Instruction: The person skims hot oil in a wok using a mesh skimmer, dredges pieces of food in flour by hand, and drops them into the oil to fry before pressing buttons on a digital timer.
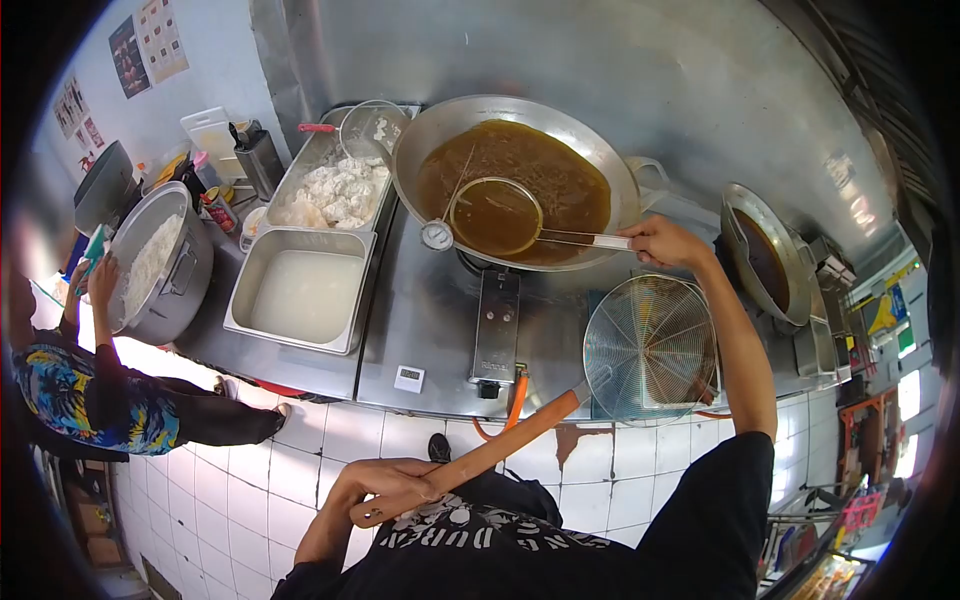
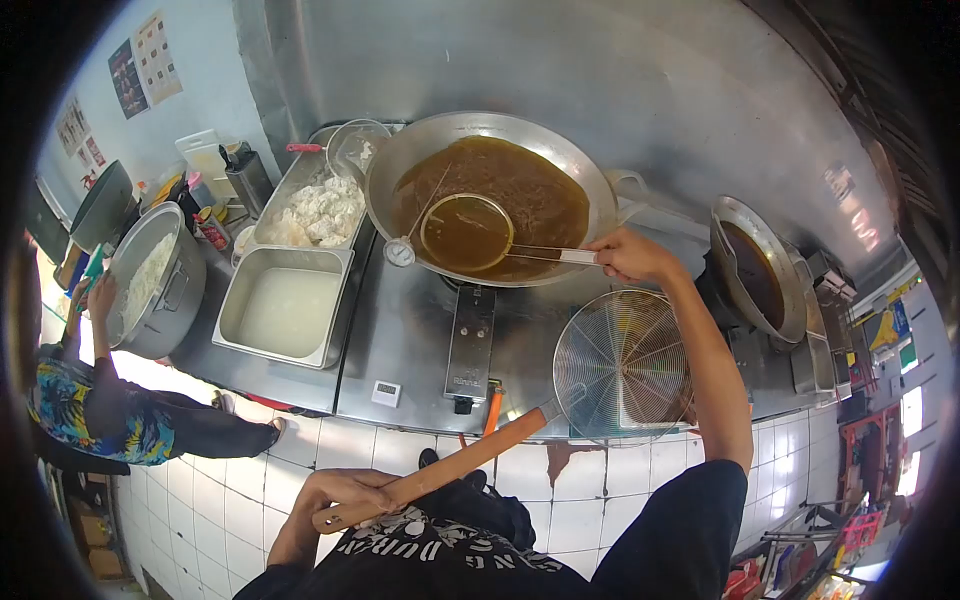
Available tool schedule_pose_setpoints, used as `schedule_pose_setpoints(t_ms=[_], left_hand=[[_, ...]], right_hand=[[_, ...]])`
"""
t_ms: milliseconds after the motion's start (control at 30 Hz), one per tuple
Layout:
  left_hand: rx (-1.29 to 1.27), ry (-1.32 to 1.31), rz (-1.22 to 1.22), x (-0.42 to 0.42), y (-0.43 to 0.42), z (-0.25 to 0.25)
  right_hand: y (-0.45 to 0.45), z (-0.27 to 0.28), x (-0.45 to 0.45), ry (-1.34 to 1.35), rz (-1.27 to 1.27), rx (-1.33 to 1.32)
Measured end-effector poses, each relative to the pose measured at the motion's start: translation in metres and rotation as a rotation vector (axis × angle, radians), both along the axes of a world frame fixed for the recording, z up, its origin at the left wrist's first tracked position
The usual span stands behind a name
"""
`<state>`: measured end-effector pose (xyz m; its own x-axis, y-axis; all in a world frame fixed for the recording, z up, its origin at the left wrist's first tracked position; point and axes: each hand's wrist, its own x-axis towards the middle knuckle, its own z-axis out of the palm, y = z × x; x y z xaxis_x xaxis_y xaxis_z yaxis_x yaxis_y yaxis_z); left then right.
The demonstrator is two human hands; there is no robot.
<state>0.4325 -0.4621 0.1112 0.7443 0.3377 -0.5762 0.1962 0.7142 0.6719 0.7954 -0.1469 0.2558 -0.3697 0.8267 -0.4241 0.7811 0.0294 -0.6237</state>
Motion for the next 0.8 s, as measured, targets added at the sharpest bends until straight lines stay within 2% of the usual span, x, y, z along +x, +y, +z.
schedule_pose_setpoints(t_ms=[167,267,400,567,667,800], left_hand=[[0.049,-0.029,-0.003,-0.001,-0.004,-0.013],[-0.053,-0.006,-0.054,-0.002,-0.006,-0.018],[0.029,0.005,-0.007,0.002,-0.010,-0.016],[0.121,0.014,0.019,0.006,-0.011,-0.011],[-0.019,0.045,-0.009,0.004,-0.011,-0.011],[0.010,0.027,-0.038,0.005,-0.009,-0.007]], right_hand=[[-0.008,0.007,0.016,0.047,-0.074,-0.093],[-0.014,0.007,0.021,0.086,-0.119,-0.120],[-0.016,0.003,0.034,0.199,-0.160,-0.141],[-0.020,0.011,0.040,0.239,-0.273,-0.118],[-0.025,0.008,0.048,0.256,-0.339,-0.073],[-0.044,0.003,0.062,0.334,-0.478,-0.020]])
